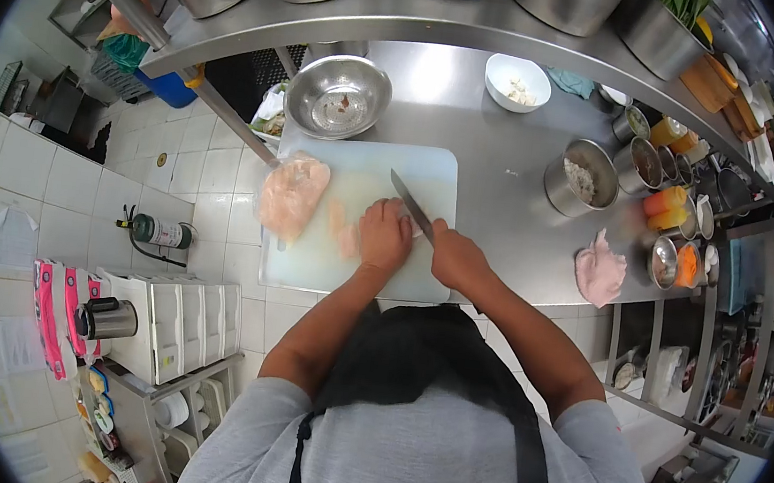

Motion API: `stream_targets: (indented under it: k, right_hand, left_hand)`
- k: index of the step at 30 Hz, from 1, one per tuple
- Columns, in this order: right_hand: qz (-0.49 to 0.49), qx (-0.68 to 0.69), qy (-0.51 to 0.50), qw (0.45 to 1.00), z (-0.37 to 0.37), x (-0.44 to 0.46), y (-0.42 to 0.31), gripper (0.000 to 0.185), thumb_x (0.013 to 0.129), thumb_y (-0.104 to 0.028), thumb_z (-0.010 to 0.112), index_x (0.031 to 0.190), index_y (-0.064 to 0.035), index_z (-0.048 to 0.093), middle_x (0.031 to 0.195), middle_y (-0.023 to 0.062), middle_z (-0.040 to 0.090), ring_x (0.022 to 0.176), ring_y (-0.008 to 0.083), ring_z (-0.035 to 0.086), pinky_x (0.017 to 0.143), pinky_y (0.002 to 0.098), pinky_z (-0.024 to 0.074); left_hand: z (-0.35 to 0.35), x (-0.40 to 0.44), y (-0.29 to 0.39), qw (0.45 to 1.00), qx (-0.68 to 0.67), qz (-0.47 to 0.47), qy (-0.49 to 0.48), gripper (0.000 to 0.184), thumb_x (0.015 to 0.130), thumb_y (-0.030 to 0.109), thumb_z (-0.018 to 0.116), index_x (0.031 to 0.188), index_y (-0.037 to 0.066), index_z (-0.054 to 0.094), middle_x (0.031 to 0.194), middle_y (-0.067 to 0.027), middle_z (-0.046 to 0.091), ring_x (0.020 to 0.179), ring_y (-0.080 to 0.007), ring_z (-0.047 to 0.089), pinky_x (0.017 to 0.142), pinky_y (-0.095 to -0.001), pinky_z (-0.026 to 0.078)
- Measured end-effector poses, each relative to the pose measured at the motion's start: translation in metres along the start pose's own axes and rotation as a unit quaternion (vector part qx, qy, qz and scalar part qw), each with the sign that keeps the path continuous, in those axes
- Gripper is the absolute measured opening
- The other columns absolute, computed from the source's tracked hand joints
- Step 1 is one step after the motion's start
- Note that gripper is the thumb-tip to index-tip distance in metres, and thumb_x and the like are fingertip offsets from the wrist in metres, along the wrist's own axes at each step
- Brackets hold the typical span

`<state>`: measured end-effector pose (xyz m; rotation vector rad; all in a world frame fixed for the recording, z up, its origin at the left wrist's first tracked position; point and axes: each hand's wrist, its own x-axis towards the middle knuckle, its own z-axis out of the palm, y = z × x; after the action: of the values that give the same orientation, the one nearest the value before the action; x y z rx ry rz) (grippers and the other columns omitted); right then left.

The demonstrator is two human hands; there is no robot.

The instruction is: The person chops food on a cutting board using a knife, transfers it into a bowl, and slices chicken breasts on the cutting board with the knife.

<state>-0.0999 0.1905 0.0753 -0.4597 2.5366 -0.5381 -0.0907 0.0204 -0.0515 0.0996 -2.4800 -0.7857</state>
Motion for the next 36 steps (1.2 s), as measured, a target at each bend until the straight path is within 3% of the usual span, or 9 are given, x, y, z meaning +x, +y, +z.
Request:
stream_targets:
  k: [9,15,21,27,32,36]
  right_hand:
    - [0.002,-0.002,0.042,0.999,0.022,-0.015,0.003,0.029,0.097,-0.004,0.055,0.125,0.0029,0.051,0.110,0.0324,0.070,0.100,0.0504,0.073,0.088,0.0587,0.0586]
    - [-0.014,-0.005,0.024,1.000,-0.006,-0.015,-0.001,0.027,0.096,-0.003,0.056,0.121,0.0035,0.052,0.105,0.0310,0.072,0.094,0.0497,0.074,0.085,0.0581,0.0586]
    - [-0.021,-0.030,-0.003,0.999,-0.005,-0.072,0.000,0.024,0.095,-0.002,0.056,0.118,0.0036,0.052,0.105,0.0326,0.070,0.091,0.0502,0.073,0.084,0.0590,0.0581]
    - [0.000,-0.011,0.022,1.000,0.024,-0.032,-0.001,0.028,0.096,-0.002,0.056,0.123,0.0040,0.051,0.106,0.0324,0.071,0.096,0.0499,0.073,0.087,0.0591,0.0580]
    - [-0.009,-0.007,0.024,1.000,0.009,0.003,-0.005,0.030,0.095,-0.001,0.056,0.124,0.0036,0.051,0.106,0.0317,0.072,0.099,0.0498,0.073,0.089,0.0595,0.0573]
    - [-0.013,-0.020,0.007,1.000,-0.013,-0.030,-0.010,0.027,0.095,-0.002,0.056,0.121,0.0033,0.051,0.103,0.0311,0.072,0.099,0.0490,0.074,0.087,0.0590,0.0574]
  left_hand:
    - [-0.010,0.003,0.003,0.987,0.071,0.041,-0.135,0.019,0.095,0.019,0.067,0.111,0.009,0.070,0.112,-0.0109,0.066,0.105,-0.0357,0.060,0.087,-0.0529,0.046]
    - [-0.005,-0.006,-0.008,0.998,-0.030,0.024,-0.045,0.016,0.098,0.017,0.066,0.110,0.008,0.069,0.106,-0.0125,0.066,0.103,-0.0366,0.061,0.086,-0.0520,0.046]
    - [-0.009,-0.008,-0.005,0.993,0.055,0.031,-0.099,0.015,0.098,0.017,0.065,0.111,0.009,0.068,0.108,-0.0118,0.066,0.104,-0.0360,0.061,0.086,-0.0520,0.046]
    - [-0.014,-0.006,0.004,0.983,0.108,0.031,-0.147,0.017,0.096,0.016,0.066,0.111,0.009,0.068,0.111,-0.0100,0.065,0.105,-0.0347,0.060,0.085,-0.0514,0.045]
    - [-0.006,-0.010,-0.009,0.995,0.036,0.046,-0.077,0.016,0.099,0.016,0.064,0.112,0.008,0.068,0.108,-0.0117,0.066,0.102,-0.0366,0.061,0.085,-0.0518,0.048]
    - [-0.012,-0.010,-0.009,0.999,-0.019,0.021,-0.023,0.015,0.101,0.017,0.063,0.111,0.007,0.068,0.105,-0.0133,0.066,0.098,-0.0380,0.062,0.085,-0.0518,0.050]
